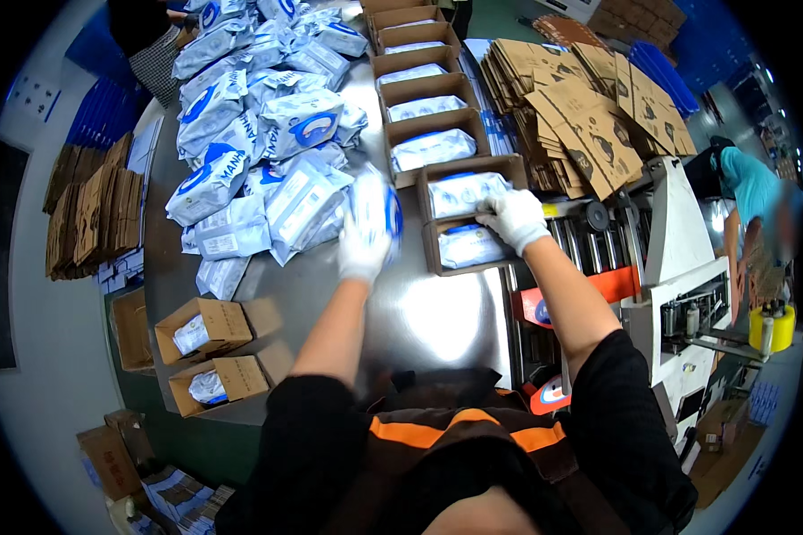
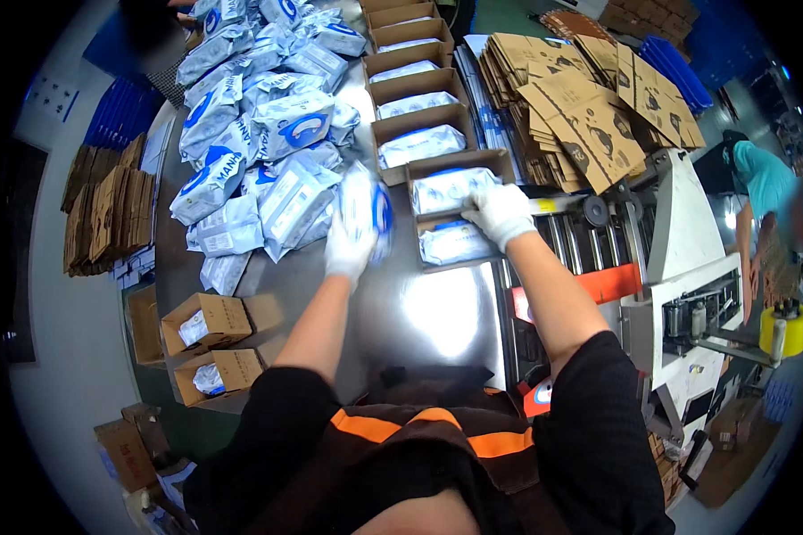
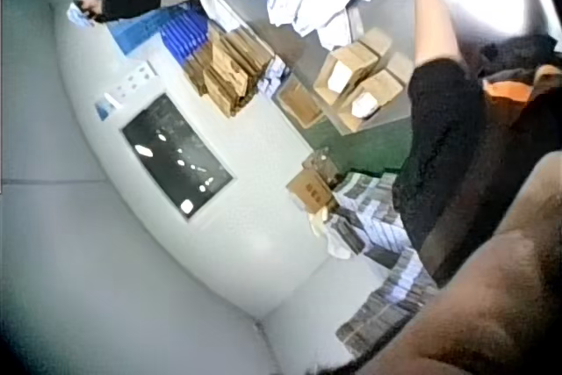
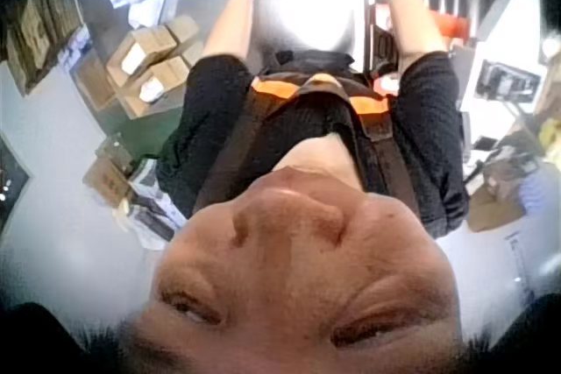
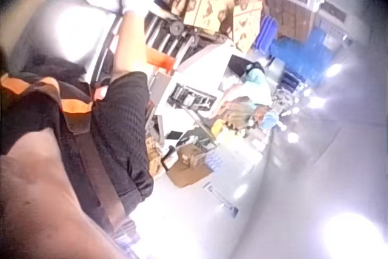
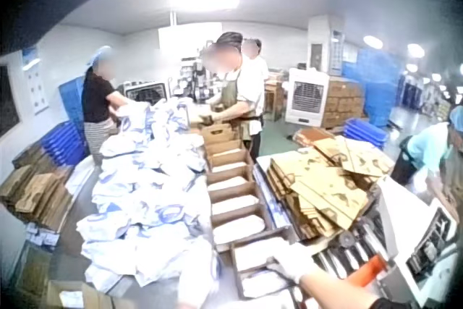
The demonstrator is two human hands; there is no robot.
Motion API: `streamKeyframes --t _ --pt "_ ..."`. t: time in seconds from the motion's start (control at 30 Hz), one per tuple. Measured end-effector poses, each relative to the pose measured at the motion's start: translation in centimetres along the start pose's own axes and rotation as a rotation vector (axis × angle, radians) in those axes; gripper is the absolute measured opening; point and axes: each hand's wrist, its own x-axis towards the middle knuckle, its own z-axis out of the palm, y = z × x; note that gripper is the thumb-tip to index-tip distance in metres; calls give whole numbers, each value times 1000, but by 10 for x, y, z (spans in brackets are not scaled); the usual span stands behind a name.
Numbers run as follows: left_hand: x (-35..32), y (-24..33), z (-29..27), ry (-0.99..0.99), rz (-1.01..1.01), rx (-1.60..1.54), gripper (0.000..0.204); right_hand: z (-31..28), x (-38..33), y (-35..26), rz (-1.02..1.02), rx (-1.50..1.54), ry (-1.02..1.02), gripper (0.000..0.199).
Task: The person places white packaged items into cardboard boxes on a conveyor belt. They fold the box flaps and seal the boxes using a tape dispenser. The sealed boxes are then moved along the conveyor belt.
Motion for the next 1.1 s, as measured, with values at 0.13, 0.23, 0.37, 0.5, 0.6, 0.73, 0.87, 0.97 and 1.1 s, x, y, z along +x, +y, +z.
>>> streamKeyframes --t 0.13,0.23,0.37,0.5,0.6,0.73,0.87,0.97,1.1 --pt "-75 -60 -164 -210 133 381 82 34 -30 -55 -85 87 109 17" --pt "-80 -106 -172 167 167 359 54 25 -90 -45 -140 -6 55 14" --pt "-128 -81 -162 42 342 26 43 38 -162 -125 -185 57 -18 20" --pt "-233 -62 -130 -508 94 -216 75 47 -200 -172 -199 326 69 29" --pt "-261 -83 -128 -419 55 -360 64 32 -236 -165 16 437 622 37" --pt "-272 -93 -130 -466 552 -13 61 28 -277 -161 313 731 -319 49" --pt "-254 -81 -103 -484 1051 434 43 46 -252 -198 89 376 -588 58" --pt "-207 -87 -56 -466 1071 264 35 32 -219 -167 139 425 -462 44" --pt "-211 -68 -68 -595 675 88 33 40 -235 -181 -172 108 522 65"
